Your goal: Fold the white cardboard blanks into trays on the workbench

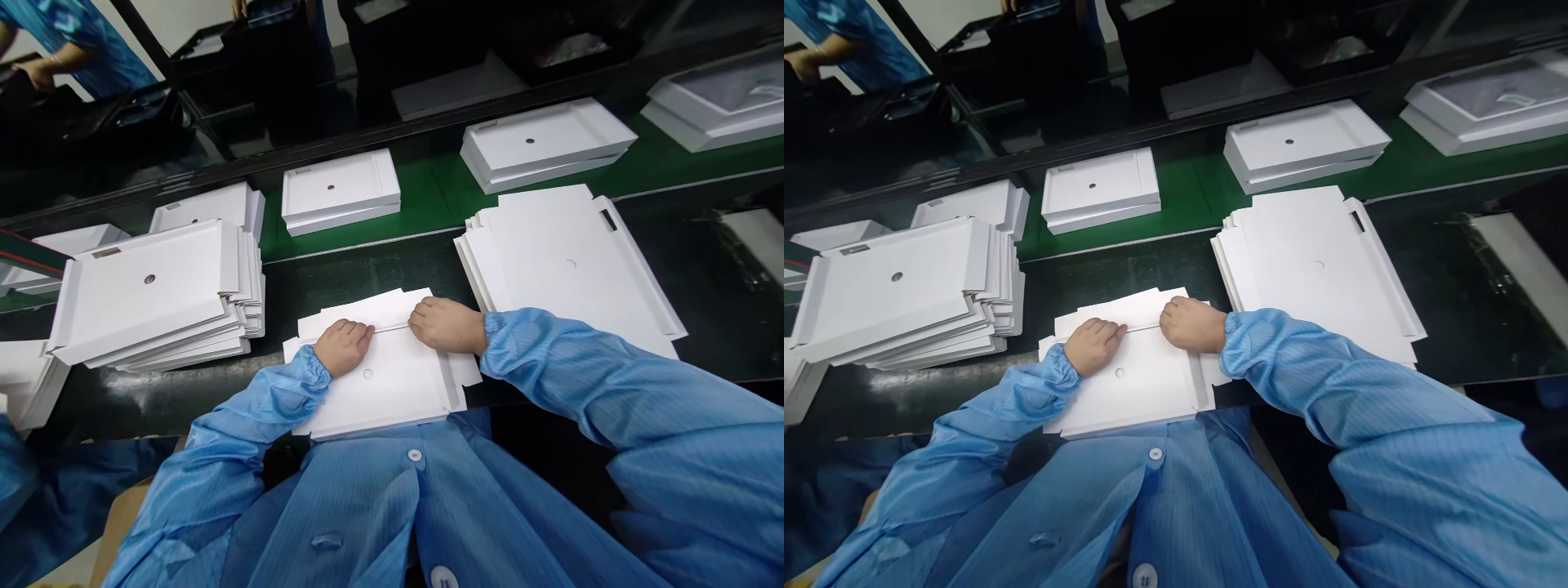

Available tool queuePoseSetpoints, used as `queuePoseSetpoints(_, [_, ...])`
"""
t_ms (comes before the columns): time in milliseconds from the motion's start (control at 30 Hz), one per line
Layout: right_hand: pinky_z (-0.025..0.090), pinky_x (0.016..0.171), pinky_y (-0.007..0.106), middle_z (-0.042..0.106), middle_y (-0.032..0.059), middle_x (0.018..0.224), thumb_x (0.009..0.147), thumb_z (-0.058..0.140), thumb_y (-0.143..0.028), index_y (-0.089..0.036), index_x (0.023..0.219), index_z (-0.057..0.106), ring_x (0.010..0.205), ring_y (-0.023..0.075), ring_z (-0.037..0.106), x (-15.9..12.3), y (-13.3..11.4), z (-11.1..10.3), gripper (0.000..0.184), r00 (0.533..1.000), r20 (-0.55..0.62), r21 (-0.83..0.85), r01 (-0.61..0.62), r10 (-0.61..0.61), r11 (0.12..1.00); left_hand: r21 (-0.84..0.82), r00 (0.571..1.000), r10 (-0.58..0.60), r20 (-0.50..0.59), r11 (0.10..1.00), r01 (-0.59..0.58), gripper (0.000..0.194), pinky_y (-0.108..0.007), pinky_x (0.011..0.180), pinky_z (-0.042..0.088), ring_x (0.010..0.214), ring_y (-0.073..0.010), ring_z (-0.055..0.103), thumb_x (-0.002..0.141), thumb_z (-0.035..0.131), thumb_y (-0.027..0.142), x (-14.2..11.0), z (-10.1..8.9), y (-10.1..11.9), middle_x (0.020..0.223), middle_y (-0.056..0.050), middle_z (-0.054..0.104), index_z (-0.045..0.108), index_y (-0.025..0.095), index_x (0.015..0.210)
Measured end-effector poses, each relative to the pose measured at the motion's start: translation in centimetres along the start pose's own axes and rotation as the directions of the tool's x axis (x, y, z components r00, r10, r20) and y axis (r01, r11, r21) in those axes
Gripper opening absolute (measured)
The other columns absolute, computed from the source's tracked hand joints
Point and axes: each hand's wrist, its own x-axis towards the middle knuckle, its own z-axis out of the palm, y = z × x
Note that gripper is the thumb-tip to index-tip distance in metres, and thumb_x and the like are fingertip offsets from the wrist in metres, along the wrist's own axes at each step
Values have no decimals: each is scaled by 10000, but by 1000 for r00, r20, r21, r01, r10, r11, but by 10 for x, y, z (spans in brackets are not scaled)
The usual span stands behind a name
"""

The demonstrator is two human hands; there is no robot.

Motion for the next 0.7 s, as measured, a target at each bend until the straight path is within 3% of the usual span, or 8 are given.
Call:
queuePoseSetpoints(167, [296, 705, 356, 677, 99, 795, 945, 463, -69, -114, 835, 692, 751, 213, 558, -4, 6, -5, 258, 999, -38, -7, -14, 14, 1000, -9, 998, -64, -1, 998, 64, 314, -372, 745, 453, 772, -183, 608, 1027, 390, 203, 2, -3, 5, 822, -81, 668, 702, 168, 1013])
queuePoseSetpoints(367, [302, 741, 356, 684, 104, 827, 967, 459, -109, -130, 846, 691, 791, 211, 551, -8, 11, -10, 263, 984, -35, 56, -174, 176, 983, -4, 994, -105, -34, 994, 105, 320, -375, 756, 461, 773, -188, 614, 1022, 401, 197, 6, -6, 4, 816, -82, 674, 716, 167, 1070])
queuePoseSetpoints(533, [333, 791, 350, 700, 127, 1002, 1003, 523, -353, -130, 1115, 683, 959, 251, 586, 9, 3, -12, 297, 968, 2, 203, -246, 251, 948, -42, 995, -93, 38, 995, 94, 297, -377, 806, 472, 833, -196, 636, 1016, 439, 199, 20, -4, 9, 862, -75, 694, 715, 178, 1124])
queuePoseSetpoints(633, [337, 760, 338, 710, 106, 959, 1010, 496, -284, -161, 1099, 695, 915, 234, 611, 22, 3, -8, 250, 969, 105, 273, -246, 225, 930, -92, 984, -161, 71, 982, 167, 273, -398, 852, 483, 947, -225, 647, 1001, 505, 261, 20, -13, 4, 1000, -104, 706, 695, 191, 1185])
queuePoseSetpoints(700, [340, 749, 339, 713, 109, 935, 995, 474, -196, -153, 1003, 712, 879, 225, 620, 23, 4, -4, 241, 959, 143, 279, -275, 243, 920, -91, 957, -284, 54, 953, 288, 324, -420, 896, 488, 1052, -259, 636, 984, 543, 337, 6, -25, -6, 1142, -136, 687, 672, 183, 1238])
